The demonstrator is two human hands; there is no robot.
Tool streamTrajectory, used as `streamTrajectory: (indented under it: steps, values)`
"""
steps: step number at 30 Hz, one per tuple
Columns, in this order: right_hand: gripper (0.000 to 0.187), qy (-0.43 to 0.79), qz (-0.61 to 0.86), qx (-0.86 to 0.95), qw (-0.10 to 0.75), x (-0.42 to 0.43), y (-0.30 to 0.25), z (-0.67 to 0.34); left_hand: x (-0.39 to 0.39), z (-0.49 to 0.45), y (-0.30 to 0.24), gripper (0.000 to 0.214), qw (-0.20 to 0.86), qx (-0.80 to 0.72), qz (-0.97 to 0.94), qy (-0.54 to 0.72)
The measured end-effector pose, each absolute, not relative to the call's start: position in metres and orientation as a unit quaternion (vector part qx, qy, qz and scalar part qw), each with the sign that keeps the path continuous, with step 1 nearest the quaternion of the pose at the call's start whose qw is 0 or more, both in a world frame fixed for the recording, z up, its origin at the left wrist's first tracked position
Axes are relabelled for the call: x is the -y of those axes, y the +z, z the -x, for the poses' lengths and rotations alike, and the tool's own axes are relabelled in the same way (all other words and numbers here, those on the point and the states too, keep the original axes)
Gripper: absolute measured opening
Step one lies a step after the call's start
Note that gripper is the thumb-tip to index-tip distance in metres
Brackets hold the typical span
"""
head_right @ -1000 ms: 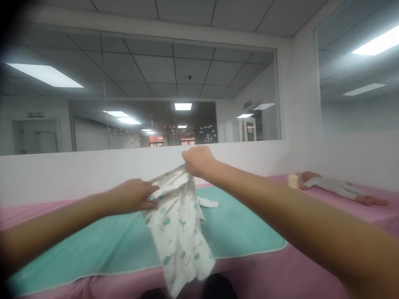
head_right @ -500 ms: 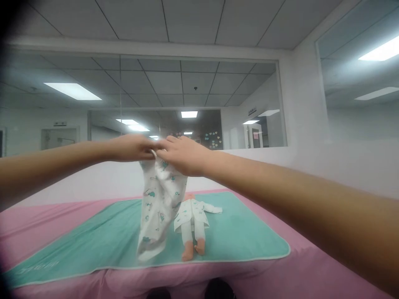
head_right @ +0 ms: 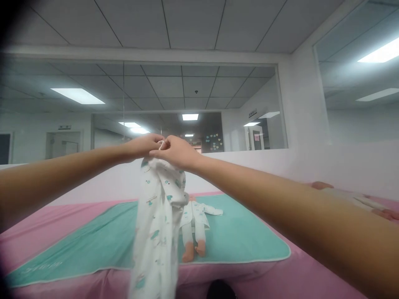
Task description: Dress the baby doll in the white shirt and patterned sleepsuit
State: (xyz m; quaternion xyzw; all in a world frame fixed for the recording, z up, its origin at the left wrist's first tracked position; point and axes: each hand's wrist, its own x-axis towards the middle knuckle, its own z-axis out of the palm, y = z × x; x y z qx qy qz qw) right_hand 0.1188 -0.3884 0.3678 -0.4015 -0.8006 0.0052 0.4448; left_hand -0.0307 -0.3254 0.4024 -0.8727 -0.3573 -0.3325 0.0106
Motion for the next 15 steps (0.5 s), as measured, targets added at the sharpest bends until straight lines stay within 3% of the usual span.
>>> streamTrajectory:
  steps: [5, 9, 13, 15]
  values:
    - [0.042, 0.084, 0.362, 0.848, 0.378, 0.389, 0.363, -0.126, 0.323, 0.041, 0.397, 0.019, -0.193, 0.276, 0.875, -0.348]
    - [0.047, 0.107, 0.396, 0.881, 0.237, 0.403, 0.360, -0.142, 0.346, 0.051, 0.386, 0.021, -0.220, 0.303, 0.904, -0.206]
    - [0.047, 0.113, 0.412, 0.897, 0.116, 0.433, 0.316, -0.157, 0.389, 0.077, 0.304, 0.019, -0.229, 0.337, 0.912, -0.038]
    - [0.046, 0.092, 0.389, 0.913, 0.077, 0.457, 0.272, -0.161, 0.416, 0.098, 0.235, 0.017, -0.255, 0.337, 0.900, -0.103]
